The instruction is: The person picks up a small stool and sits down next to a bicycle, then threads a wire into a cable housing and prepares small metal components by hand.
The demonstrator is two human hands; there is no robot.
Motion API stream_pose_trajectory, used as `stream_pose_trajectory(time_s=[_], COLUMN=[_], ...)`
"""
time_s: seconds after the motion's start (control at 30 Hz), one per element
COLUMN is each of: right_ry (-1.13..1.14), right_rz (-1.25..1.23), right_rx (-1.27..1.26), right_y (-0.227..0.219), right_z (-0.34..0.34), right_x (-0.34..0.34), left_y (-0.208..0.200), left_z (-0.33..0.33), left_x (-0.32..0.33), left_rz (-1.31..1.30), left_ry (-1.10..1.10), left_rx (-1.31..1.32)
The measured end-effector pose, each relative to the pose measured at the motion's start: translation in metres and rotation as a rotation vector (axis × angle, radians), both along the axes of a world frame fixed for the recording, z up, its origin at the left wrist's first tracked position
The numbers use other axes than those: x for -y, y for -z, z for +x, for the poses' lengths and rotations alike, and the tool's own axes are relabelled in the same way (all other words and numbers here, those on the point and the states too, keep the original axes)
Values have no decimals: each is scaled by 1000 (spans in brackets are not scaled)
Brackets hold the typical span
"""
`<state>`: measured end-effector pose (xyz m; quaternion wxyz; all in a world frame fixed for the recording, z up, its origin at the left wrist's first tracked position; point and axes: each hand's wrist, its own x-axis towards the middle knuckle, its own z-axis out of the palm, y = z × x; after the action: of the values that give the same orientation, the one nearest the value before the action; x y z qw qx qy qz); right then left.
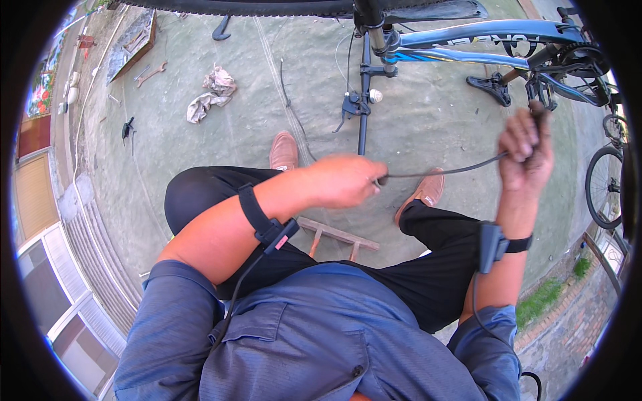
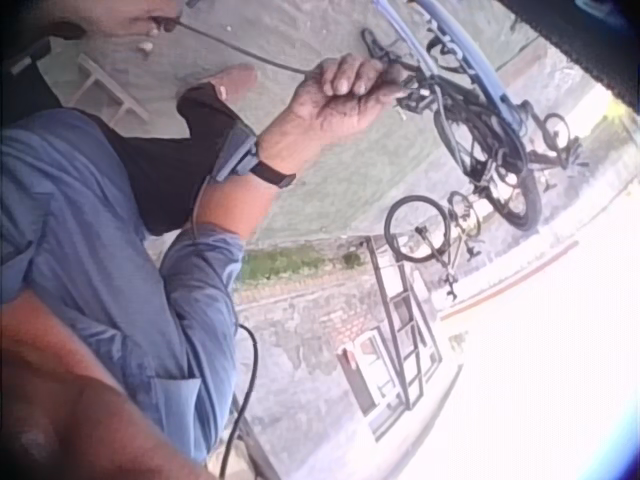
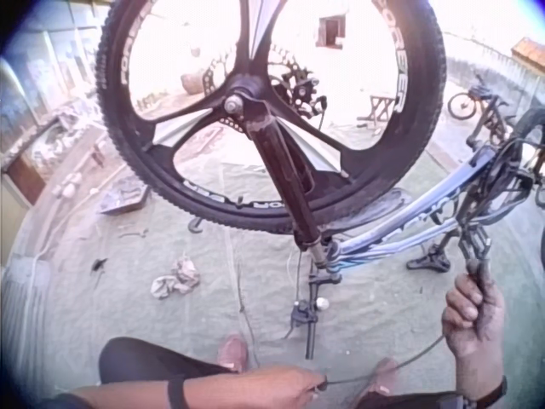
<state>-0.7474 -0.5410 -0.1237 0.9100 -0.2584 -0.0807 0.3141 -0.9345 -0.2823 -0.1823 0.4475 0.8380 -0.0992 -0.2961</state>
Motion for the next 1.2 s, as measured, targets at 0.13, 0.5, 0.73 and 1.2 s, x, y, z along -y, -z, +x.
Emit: stream_pose_trajectory(time_s=[0.13, 0.5, 0.73, 1.2], right_ry=[318, 773, -22, 144], right_rz=[-162, -1543, -1244, -1541], right_rx=[-11, 832, 1615, 1247], right_y=[9, 16, -15, -11], right_z=[67, 23, -61, -2], right_x=[132, 89, -47, 41], left_y=[4, -69, -53, -29], left_z=[7, 27, 35, 32], left_x=[-31, -38, -21, -47], left_rz=[264, -45, 8, 228], left_ry=[-55, -290, -188, -280], left_rx=[148, 396, 475, 404])
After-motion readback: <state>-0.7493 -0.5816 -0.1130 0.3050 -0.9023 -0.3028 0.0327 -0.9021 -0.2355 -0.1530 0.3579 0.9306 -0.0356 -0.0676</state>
